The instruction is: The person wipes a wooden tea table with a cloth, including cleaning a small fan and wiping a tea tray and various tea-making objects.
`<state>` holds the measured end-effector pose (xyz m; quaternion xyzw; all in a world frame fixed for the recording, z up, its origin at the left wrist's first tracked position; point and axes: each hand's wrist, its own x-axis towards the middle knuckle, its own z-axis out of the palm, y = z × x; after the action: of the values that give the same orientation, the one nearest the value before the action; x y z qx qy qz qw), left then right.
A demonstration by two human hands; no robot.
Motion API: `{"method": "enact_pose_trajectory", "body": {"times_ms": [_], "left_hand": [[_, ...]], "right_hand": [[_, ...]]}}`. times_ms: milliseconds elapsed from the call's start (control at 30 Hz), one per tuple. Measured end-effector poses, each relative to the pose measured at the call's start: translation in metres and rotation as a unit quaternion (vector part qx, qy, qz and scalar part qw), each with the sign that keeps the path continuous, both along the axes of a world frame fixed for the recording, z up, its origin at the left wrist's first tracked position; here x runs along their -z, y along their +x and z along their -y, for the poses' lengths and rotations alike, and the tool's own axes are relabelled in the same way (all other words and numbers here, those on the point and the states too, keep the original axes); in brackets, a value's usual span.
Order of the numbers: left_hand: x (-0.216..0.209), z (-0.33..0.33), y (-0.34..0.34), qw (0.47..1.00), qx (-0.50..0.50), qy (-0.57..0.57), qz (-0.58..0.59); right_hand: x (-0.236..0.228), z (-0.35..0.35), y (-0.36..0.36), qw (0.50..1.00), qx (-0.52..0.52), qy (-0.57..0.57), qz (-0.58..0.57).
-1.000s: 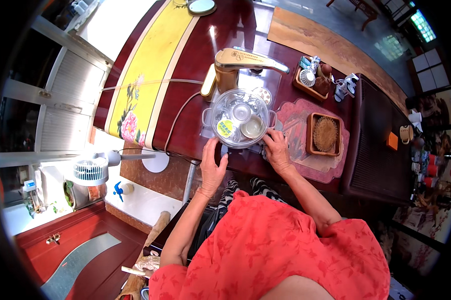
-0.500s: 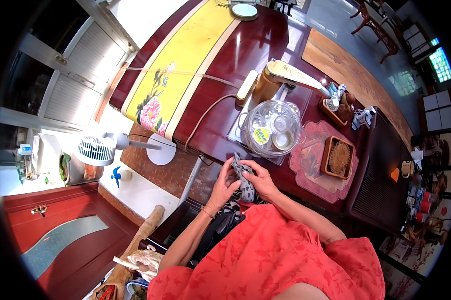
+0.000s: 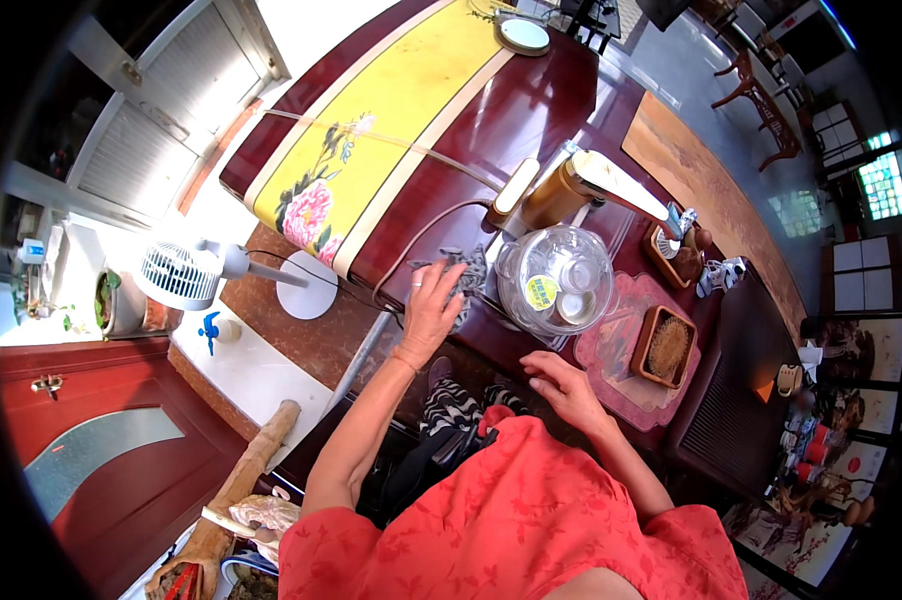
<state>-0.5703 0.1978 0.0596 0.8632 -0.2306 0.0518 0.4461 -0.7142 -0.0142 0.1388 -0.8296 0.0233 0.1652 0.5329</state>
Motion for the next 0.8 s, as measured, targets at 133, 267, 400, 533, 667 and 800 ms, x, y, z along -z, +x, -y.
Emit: {"method": "enact_pose_trajectory", "body": {"times_ms": [133, 267, 400, 533, 667, 800], "left_hand": [[0.027, 0.035, 0.053, 0.980, 0.136, 0.095, 0.106], [0.016, 0.068, 0.083, 0.973, 0.163, 0.123, 0.107], [0.017, 0.072, 0.077, 0.975, 0.128, 0.141, 0.113], [0.014, 0.046, 0.058, 0.978, 0.136, 0.148, 0.064], [0.019, 0.021, 0.026, 0.981, 0.123, 0.131, 0.065], [0.014, 0.027, 0.036, 0.985, 0.096, 0.134, 0.050]], "right_hand": [[0.020, 0.032, -0.041, 0.990, 0.136, -0.005, -0.022], [0.039, 0.037, -0.063, 0.967, 0.247, 0.024, -0.060], [0.042, 0.035, -0.038, 0.926, 0.345, 0.118, -0.097], [0.027, 0.029, -0.002, 0.904, 0.377, 0.192, -0.055], [0.032, 0.034, 0.009, 0.902, 0.383, 0.195, -0.034], [0.037, 0.033, 0.009, 0.894, 0.384, 0.229, -0.044]]}}
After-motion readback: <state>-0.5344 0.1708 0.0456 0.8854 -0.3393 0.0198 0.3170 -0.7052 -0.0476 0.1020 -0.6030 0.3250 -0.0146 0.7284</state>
